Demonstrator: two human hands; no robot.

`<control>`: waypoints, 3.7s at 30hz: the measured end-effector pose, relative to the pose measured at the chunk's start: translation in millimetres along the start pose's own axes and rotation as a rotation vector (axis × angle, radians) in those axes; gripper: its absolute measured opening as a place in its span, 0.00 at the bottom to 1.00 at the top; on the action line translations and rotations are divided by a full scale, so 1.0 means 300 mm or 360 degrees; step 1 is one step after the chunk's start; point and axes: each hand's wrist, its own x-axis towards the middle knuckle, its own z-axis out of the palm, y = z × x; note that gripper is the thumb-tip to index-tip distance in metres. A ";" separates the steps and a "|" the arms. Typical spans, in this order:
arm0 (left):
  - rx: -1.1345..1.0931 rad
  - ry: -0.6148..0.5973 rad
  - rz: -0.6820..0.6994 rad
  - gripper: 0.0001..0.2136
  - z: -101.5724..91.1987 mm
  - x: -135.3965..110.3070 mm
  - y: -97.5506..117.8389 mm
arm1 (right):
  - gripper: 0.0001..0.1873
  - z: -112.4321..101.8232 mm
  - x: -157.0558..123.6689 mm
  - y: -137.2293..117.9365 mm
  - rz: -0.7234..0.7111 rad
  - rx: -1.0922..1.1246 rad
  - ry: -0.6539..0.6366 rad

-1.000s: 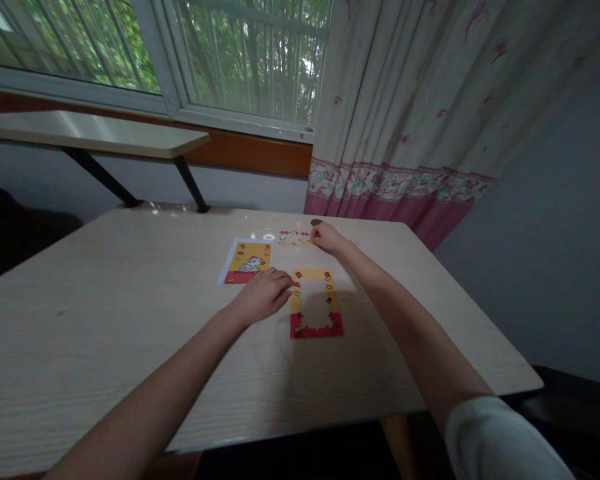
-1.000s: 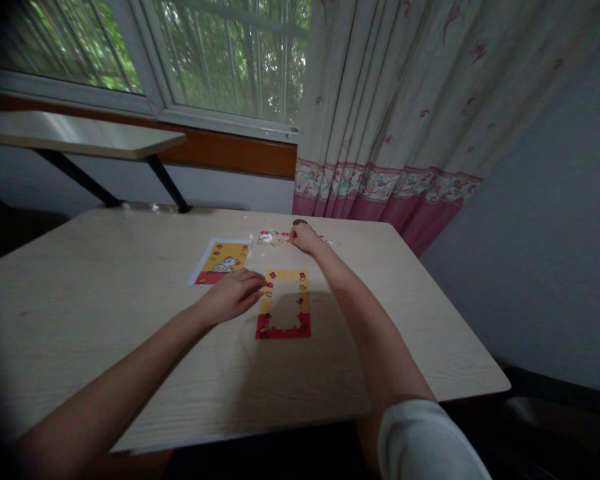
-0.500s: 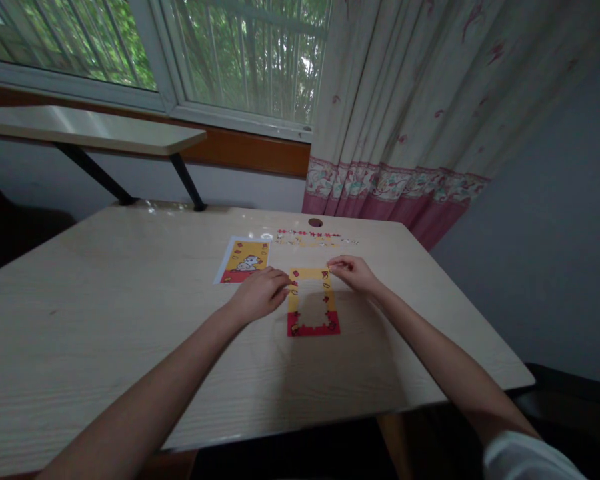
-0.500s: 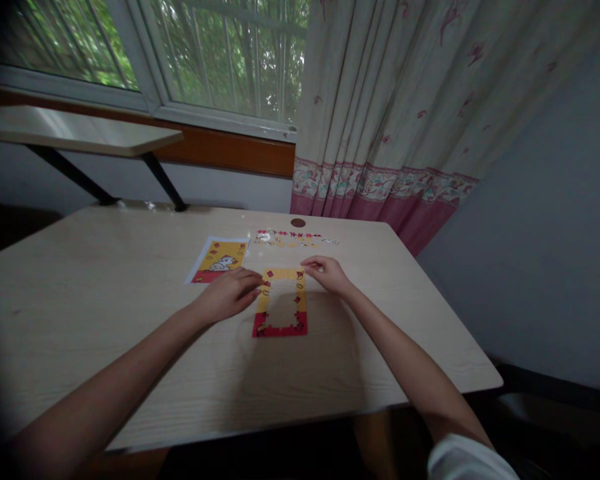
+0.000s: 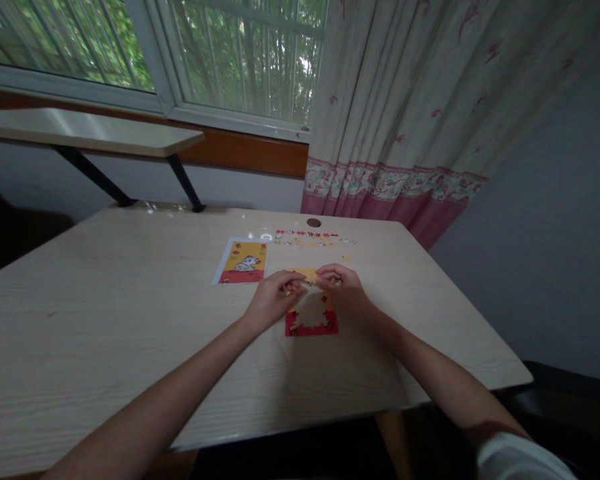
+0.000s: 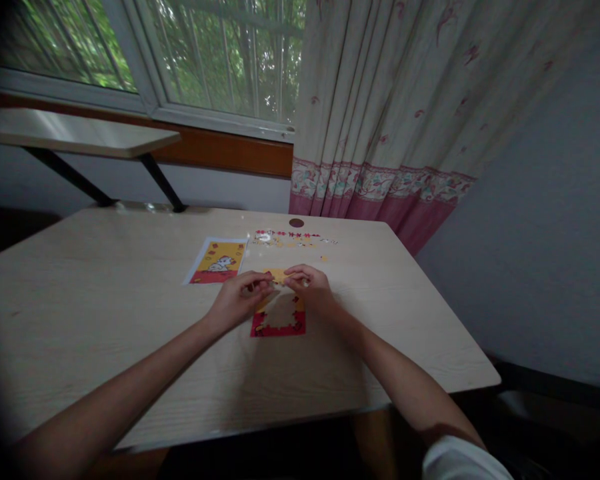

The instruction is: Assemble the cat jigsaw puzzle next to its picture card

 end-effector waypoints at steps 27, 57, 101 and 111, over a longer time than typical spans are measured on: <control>0.0105 -0.0011 0.0334 0.07 -0.033 0.003 0.010 | 0.16 0.023 -0.016 -0.020 0.0152 0.0278 -0.0063; 0.0626 -0.0215 0.0179 0.07 -0.091 0.014 -0.048 | 0.09 -0.066 -0.007 -0.029 -0.0776 -0.0886 0.0392; 0.0841 -0.0402 0.0267 0.14 -0.074 0.016 -0.063 | 0.05 0.032 0.068 0.039 -0.0299 -0.1297 -0.0179; 0.0929 -0.0476 0.0308 0.16 -0.064 0.014 -0.066 | 0.05 0.032 0.066 0.042 -0.0320 -0.1313 -0.0145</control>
